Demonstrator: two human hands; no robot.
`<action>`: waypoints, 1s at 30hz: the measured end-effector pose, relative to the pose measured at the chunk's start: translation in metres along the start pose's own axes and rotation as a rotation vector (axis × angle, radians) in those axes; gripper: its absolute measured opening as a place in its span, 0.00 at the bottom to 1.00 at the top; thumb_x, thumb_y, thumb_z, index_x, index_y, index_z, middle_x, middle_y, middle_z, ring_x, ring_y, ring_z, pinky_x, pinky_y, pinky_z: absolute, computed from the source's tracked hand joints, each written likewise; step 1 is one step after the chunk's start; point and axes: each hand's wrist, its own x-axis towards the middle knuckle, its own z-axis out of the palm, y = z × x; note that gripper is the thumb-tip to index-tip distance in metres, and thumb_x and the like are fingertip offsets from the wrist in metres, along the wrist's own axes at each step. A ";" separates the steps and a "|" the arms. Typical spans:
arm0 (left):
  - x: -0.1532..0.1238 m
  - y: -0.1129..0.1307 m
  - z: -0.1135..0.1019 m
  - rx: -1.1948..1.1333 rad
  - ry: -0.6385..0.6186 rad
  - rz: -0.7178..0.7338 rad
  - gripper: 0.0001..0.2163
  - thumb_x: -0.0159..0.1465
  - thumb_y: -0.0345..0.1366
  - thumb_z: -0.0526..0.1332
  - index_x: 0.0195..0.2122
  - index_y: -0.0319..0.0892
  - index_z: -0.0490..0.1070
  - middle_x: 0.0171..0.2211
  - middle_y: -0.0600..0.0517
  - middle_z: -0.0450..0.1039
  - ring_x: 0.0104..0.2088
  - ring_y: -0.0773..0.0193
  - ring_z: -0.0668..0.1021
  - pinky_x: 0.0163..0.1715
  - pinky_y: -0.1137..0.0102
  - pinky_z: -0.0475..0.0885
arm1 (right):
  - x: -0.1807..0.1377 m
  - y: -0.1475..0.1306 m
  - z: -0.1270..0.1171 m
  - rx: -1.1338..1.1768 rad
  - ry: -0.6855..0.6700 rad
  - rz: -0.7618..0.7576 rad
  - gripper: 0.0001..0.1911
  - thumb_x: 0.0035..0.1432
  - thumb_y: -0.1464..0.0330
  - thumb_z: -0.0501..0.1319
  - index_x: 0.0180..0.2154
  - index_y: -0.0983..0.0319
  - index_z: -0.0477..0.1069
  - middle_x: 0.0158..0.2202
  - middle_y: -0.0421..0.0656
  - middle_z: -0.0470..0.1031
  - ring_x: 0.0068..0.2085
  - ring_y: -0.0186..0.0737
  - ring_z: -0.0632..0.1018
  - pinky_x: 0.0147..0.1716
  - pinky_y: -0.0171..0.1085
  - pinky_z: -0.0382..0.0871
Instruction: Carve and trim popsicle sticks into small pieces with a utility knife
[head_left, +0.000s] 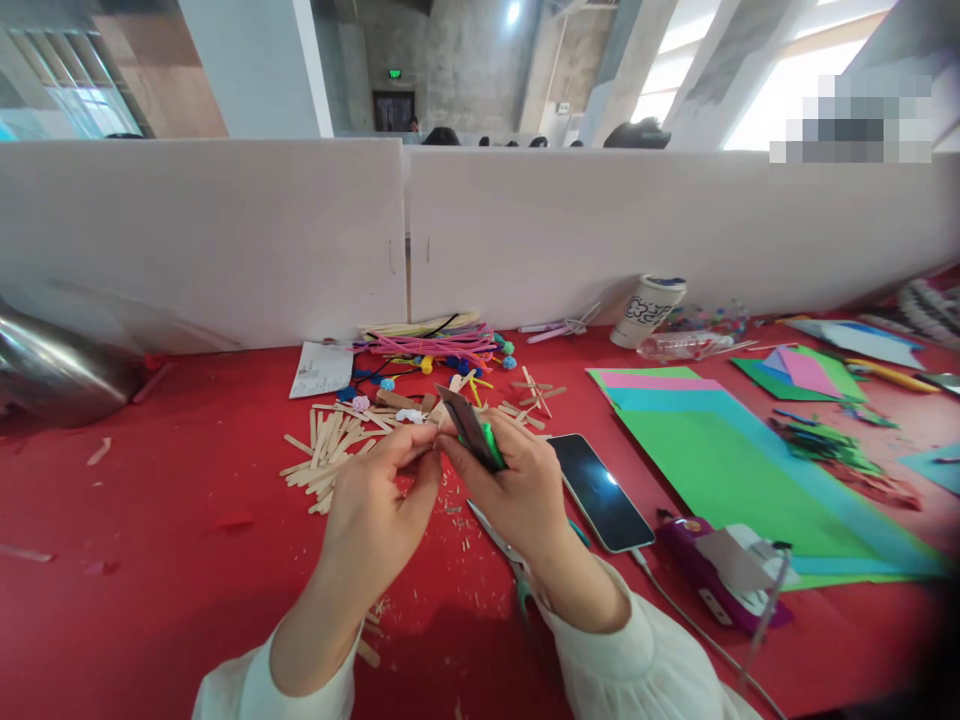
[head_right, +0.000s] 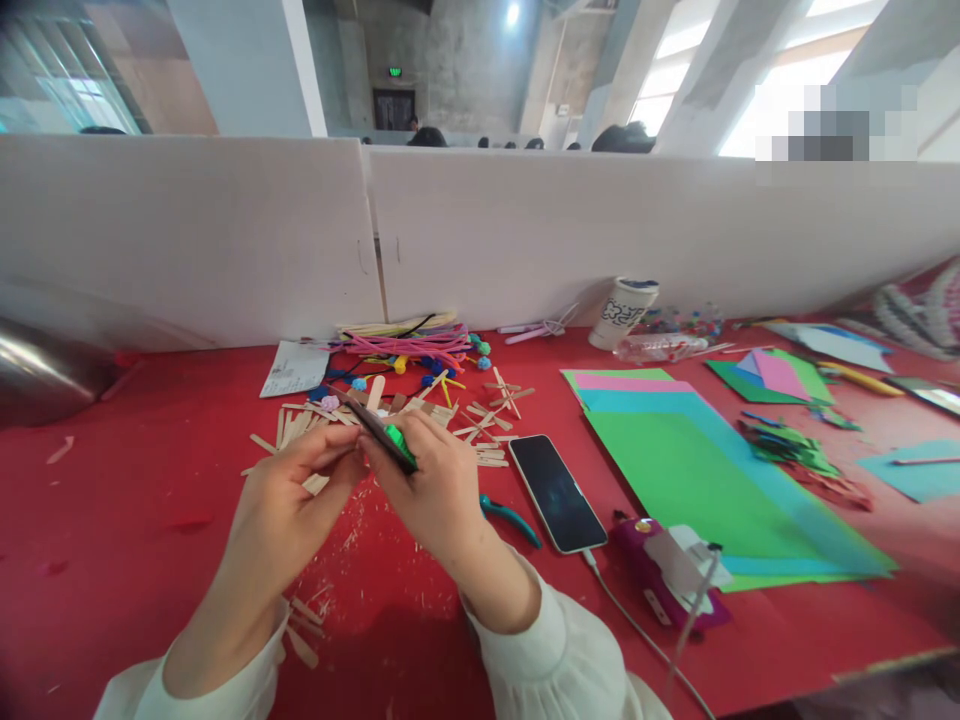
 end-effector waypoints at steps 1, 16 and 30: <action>0.000 0.000 0.000 0.005 -0.006 0.012 0.07 0.59 0.31 0.56 0.37 0.43 0.73 0.32 0.53 0.79 0.30 0.65 0.80 0.32 0.74 0.74 | 0.000 0.001 0.000 -0.011 -0.010 -0.002 0.05 0.58 0.68 0.57 0.32 0.60 0.71 0.29 0.43 0.76 0.30 0.36 0.76 0.29 0.34 0.68; 0.003 -0.011 -0.001 -0.190 0.034 -0.162 0.08 0.61 0.37 0.58 0.40 0.43 0.72 0.37 0.50 0.79 0.36 0.63 0.80 0.30 0.75 0.74 | -0.002 0.001 -0.002 0.189 -0.061 0.089 0.07 0.57 0.65 0.59 0.31 0.61 0.71 0.22 0.36 0.70 0.22 0.30 0.70 0.22 0.29 0.62; 0.006 -0.010 -0.011 -0.316 0.229 -0.216 0.07 0.59 0.39 0.63 0.36 0.43 0.73 0.31 0.53 0.79 0.28 0.69 0.79 0.29 0.78 0.74 | -0.007 -0.019 -0.018 -0.085 -0.409 0.150 0.17 0.63 0.61 0.46 0.43 0.65 0.64 0.27 0.45 0.73 0.26 0.41 0.74 0.25 0.36 0.63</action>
